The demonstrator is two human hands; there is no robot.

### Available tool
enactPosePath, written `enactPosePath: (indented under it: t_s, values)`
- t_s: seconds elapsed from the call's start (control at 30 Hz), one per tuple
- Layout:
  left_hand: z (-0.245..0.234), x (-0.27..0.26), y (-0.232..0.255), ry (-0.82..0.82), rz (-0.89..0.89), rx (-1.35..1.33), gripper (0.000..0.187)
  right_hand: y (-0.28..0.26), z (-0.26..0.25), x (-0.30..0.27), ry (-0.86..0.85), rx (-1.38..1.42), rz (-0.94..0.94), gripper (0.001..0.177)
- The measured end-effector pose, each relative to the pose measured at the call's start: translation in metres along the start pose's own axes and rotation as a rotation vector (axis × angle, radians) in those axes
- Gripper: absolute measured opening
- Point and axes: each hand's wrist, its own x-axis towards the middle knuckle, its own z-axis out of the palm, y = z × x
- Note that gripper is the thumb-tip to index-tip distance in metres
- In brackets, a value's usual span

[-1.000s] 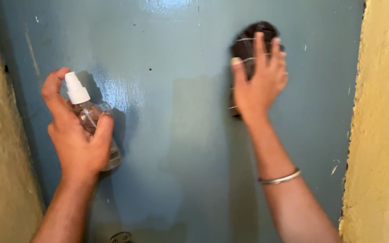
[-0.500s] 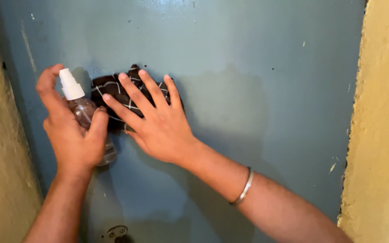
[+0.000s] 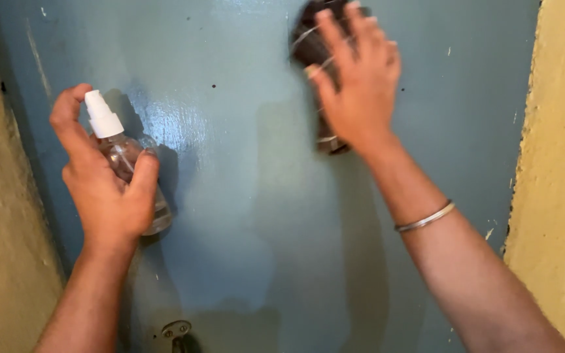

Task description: The person sprays a liquid from a small bottle onto a blue metal door and wipes the surface with a dark checkered cloth. The person repeatedly sprays and wipes different areas of the door, including around the latch and handle.

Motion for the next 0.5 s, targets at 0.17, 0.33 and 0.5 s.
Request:
enactPosePath:
  t_s: [0.17, 0.33, 0.5]
  values:
    - [0.0, 0.0, 0.002, -0.004, -0.003, -0.014, 0.069, 0.071, -0.007, -0.021, 0.114, 0.019, 0.341, 0.064]
    - [0.001, 0.0, 0.001, 0.01, 0.002, -0.037, 0.069, 0.074, 0.002, -0.045, 0.155, -0.053, 0.67, 0.066]
    - [0.002, 0.0, 0.001, 0.02, 0.027, -0.033, 0.068, 0.012, 0.01, -0.042, 0.136, -0.069, 0.664, 0.076]
